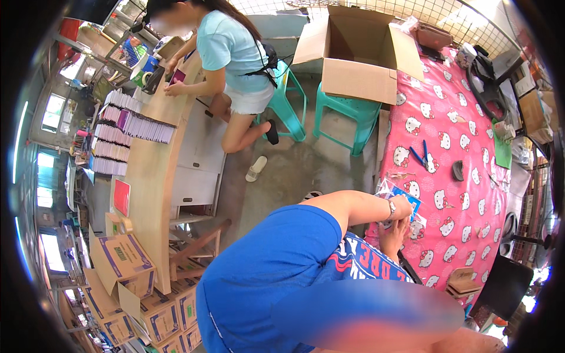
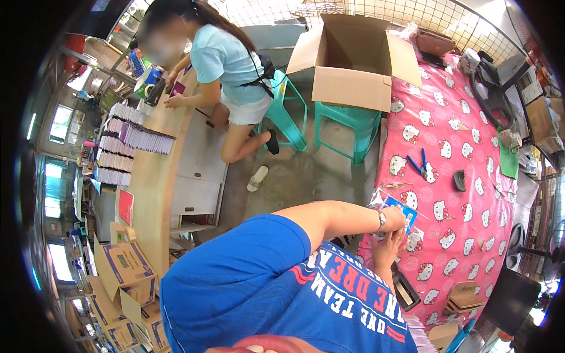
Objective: The person places notebooks into plastic sleeves, applies tape to seal the sleeves, and then stacks the packaged notebooks into a cardboard box.
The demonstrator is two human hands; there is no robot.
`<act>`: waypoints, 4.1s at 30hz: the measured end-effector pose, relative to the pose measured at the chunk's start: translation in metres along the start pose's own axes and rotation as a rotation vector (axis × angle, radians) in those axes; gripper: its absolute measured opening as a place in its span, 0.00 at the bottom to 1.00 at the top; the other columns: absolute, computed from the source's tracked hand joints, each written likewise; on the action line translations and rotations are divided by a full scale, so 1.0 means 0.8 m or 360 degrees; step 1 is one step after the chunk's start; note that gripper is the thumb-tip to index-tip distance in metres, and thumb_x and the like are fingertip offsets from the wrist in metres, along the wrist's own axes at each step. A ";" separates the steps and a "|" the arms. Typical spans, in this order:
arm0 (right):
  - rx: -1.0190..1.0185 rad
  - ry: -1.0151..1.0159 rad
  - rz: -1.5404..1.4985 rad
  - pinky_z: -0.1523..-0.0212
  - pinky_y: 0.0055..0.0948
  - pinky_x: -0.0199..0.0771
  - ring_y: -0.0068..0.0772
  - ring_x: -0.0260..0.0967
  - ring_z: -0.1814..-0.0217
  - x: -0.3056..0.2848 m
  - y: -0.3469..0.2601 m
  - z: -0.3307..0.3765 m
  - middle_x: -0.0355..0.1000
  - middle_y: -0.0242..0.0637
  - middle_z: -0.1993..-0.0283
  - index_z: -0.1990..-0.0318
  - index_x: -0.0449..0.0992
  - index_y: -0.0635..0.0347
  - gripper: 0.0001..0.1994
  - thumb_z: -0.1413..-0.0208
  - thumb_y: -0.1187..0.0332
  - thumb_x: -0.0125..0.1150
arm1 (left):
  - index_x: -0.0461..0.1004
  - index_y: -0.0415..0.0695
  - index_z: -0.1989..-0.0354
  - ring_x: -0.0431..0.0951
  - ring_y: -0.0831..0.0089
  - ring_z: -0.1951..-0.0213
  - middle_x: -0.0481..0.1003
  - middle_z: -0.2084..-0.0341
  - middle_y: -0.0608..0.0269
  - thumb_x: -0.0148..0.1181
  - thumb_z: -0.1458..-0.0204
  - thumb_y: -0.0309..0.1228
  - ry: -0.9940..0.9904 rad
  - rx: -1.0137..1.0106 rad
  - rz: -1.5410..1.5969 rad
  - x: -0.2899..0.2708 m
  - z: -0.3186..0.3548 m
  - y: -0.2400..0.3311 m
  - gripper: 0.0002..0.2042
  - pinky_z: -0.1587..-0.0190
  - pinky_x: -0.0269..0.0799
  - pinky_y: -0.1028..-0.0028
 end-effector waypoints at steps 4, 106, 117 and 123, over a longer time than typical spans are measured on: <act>0.0015 -0.0068 0.0028 0.33 0.55 0.26 0.46 0.34 0.26 0.003 -0.001 -0.001 0.45 0.48 0.31 0.36 0.56 0.48 0.40 0.58 0.49 0.63 | 0.80 0.40 0.69 0.80 0.58 0.64 0.79 0.70 0.52 0.55 0.55 0.30 0.0059 -0.0042 0.0003 -0.012 0.003 0.000 0.10 0.62 0.76 0.62; 0.0675 -0.0592 -0.1183 0.69 0.29 0.72 0.28 0.72 0.74 0.034 0.057 -0.118 0.74 0.38 0.78 0.75 0.76 0.61 0.15 0.57 0.57 0.68 | 0.74 0.49 0.53 0.73 0.74 0.49 0.71 0.47 0.69 0.55 0.57 0.20 0.0443 0.0575 -0.0341 -0.012 0.039 -0.079 0.20 0.53 0.75 0.73; 0.0475 -0.0392 -0.0438 0.63 0.41 0.72 0.46 0.73 0.66 0.023 0.058 -0.118 0.75 0.48 0.69 0.71 0.76 0.61 0.19 0.58 0.52 0.67 | 0.58 0.58 0.38 0.64 0.63 0.41 0.60 0.40 0.55 0.52 0.54 0.20 0.0441 0.0772 -0.0513 -0.012 0.063 -0.067 0.31 0.40 0.64 0.66; 0.0417 -0.0027 -0.0685 0.64 0.42 0.70 0.46 0.72 0.64 -0.013 0.051 -0.075 0.70 0.40 0.72 0.70 0.71 0.61 0.19 0.54 0.53 0.64 | 0.47 0.65 0.33 0.56 0.60 0.36 0.53 0.36 0.54 0.54 0.53 0.24 0.0254 0.0680 -0.0684 -0.007 0.096 -0.086 0.38 0.36 0.54 0.60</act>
Point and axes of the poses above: each hand's wrist, its own z-axis away from the middle knuckle, its own x-axis out of the palm, y = z × x, the point moved 9 cm from there along -z, towards the middle knuckle
